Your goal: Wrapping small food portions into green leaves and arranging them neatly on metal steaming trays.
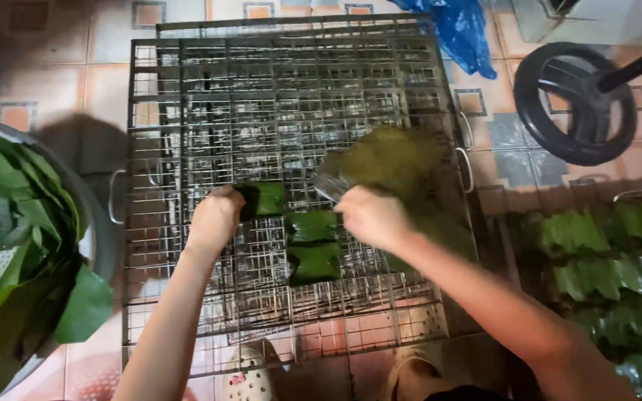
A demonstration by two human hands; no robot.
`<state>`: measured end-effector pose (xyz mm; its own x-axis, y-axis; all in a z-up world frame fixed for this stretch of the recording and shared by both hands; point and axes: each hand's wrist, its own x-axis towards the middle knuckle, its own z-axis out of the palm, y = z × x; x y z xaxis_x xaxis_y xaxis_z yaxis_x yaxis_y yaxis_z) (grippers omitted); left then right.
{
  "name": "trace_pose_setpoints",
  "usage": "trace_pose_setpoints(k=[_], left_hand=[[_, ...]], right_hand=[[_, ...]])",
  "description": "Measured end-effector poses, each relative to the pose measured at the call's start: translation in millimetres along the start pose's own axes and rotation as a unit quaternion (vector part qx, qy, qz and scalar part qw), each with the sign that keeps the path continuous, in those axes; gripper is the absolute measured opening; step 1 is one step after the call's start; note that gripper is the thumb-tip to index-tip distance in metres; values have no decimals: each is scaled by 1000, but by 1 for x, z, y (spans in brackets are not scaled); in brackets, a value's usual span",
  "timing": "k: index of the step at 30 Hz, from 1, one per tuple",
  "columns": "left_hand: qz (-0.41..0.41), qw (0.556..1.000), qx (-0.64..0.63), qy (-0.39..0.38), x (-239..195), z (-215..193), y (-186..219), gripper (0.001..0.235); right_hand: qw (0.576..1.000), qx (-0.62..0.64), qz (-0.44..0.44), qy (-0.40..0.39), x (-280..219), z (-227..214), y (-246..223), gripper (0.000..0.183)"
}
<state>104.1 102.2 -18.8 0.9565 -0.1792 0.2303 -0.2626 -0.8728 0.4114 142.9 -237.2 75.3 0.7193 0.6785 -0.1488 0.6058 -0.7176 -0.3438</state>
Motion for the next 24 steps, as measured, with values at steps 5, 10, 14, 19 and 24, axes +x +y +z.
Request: trace_pose_setpoints(k=[5,10,14,19,24], left_hand=[[6,998,57,8,8,-31,50,18],[55,998,6,-2,11,-33,78,26],[77,997,9,-26,18,-28,86,27],[68,996,-37,-43,21,-24,93,23],[35,990,-124,-57,22,-24,107,23]], right_hand=[[980,-13,162,118,-9,22,119,43],[971,58,223,62,25,19,126,93],[970,70,229,36,50,3,114,93],[980,75,175,57,70,22,135,72],[978,149,114,88,49,-4,132,52]])
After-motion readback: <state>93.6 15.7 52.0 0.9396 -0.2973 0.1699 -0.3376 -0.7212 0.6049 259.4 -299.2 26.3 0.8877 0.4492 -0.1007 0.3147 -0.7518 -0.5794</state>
